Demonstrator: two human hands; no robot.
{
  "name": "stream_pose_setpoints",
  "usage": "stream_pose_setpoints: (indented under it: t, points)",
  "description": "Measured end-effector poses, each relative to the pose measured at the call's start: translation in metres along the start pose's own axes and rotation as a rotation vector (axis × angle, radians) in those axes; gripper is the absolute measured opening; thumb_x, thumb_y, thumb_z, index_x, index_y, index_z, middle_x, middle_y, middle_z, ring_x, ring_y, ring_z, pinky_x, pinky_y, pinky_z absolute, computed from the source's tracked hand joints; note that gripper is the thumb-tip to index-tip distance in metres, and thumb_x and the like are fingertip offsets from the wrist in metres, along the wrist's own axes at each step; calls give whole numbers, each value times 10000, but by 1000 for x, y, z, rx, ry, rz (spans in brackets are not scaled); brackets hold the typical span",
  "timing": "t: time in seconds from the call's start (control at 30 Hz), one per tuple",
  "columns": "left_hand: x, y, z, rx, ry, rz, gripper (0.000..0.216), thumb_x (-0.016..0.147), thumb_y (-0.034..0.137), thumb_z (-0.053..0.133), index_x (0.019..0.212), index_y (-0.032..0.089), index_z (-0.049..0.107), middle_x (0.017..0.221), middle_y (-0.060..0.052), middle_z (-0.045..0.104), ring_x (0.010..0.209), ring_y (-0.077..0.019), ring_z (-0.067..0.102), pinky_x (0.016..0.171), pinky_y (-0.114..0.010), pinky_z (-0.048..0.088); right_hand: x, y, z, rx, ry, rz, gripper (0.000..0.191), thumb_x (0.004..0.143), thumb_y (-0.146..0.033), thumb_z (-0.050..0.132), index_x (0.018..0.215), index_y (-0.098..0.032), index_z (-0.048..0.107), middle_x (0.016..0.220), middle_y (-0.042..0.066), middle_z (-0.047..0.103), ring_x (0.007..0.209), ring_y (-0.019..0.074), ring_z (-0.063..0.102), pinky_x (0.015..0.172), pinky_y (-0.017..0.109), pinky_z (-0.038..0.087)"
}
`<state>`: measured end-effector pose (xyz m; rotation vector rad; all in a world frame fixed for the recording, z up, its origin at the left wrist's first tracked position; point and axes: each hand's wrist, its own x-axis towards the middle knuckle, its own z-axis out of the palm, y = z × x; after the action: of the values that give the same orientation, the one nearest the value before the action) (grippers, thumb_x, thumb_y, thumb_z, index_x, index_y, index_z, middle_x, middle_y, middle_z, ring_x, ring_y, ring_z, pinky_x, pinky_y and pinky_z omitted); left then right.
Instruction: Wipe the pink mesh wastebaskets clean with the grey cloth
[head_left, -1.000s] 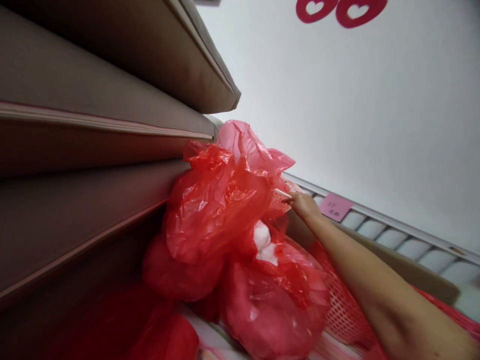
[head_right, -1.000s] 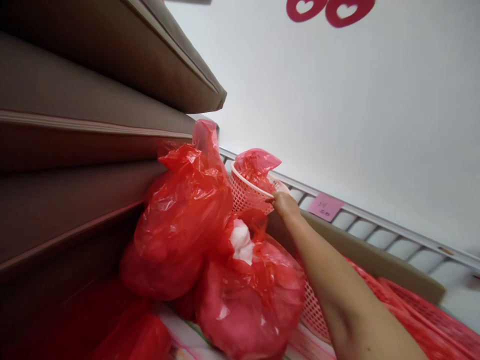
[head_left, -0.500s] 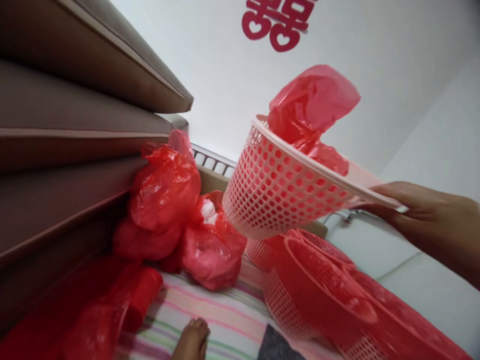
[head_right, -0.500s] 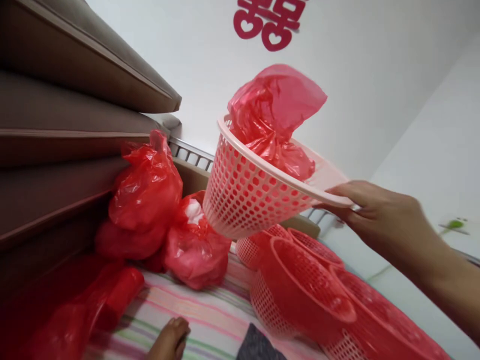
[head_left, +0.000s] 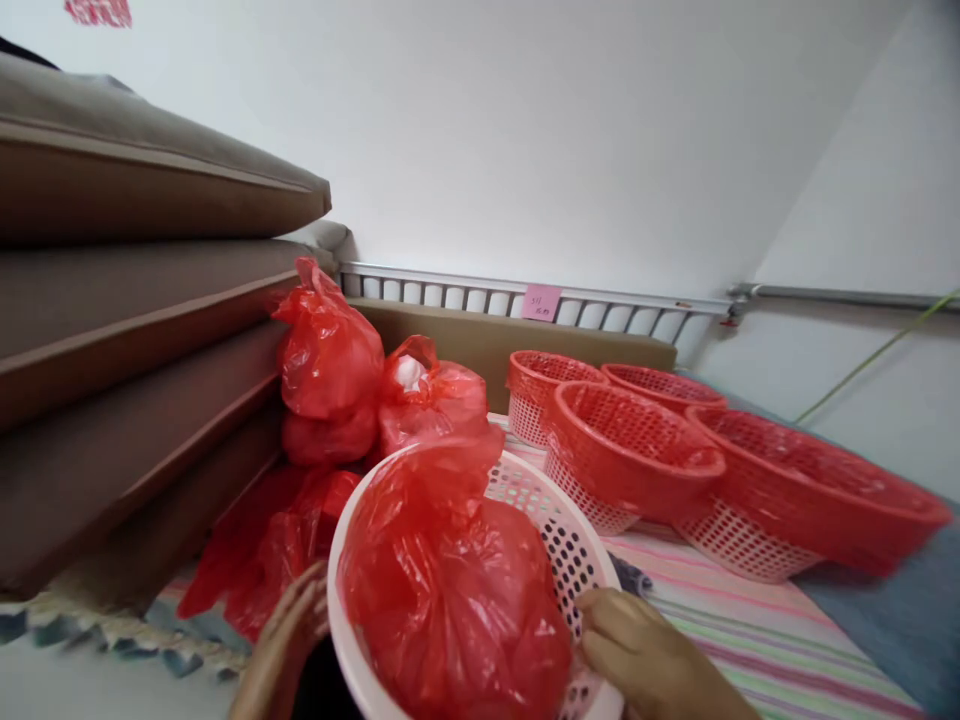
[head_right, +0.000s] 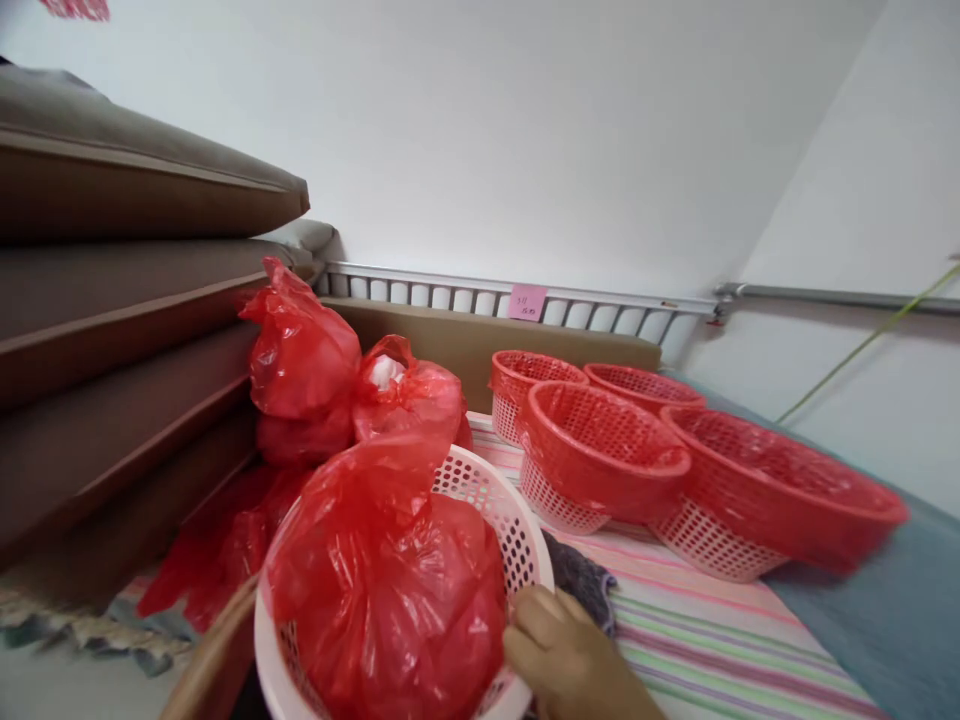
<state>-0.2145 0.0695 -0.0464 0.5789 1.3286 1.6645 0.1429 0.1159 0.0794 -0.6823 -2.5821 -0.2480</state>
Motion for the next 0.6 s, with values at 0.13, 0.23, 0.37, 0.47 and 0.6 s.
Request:
stream_pose_setpoints:
  t: [0.13, 0.23, 0.37, 0.47, 0.6]
  points:
    - [-24, 63, -5, 60, -56, 247, 718, 771, 578, 578, 1396, 327, 329, 1452, -54, 436, 1312, -290, 413, 1017, -400, 429, -2, -11, 20, 109, -38, -50, 229, 756, -92, 454, 902, -226, 569, 890, 34, 655, 974, 209, 576, 840, 315, 458]
    - [-38, 100, 16, 464, -302, 459, 945, 695, 518, 697, 1454, 384, 151, 1557, -34, 228, 1400, -305, 245, 1116, -489, 270, 0, -16, 21, 150, 15, 13, 400, 675, -38, 437, 1008, -215, 572, 999, 53, 649, 1056, 214, 539, 892, 331, 430]
    - [-38, 125, 60, 1046, -445, 702, 1064, 645, 360, 766, 1480, 323, 108, 1574, -83, 140, 1422, -337, 149, 1132, -558, 158, -5, -21, 33, 141, 82, 37, 423, 658, -51, 431, 1006, -219, 600, 1004, 65, 658, 1081, 235, 522, 900, 366, 416]
    - [-31, 126, 91, 1295, -563, 679, 998, 602, 212, 745, 1461, 246, 237, 1456, -140, 410, 1312, -325, 395, 1073, -477, 313, -11, -23, 43, 162, 145, 41, 388, 671, -81, 427, 969, -227, 627, 974, 57, 669, 1046, 232, 539, 905, 385, 417]
    - [-27, 120, 119, 1448, -584, 540, 257, 647, 79, 539, 833, 180, 686, 783, -63, 705, 781, -243, 648, 762, -333, 454, -13, -25, 30, 194, 53, 97, 375, 673, -121, 487, 988, -231, 659, 1025, 67, 677, 1076, 250, 555, 918, 406, 444]
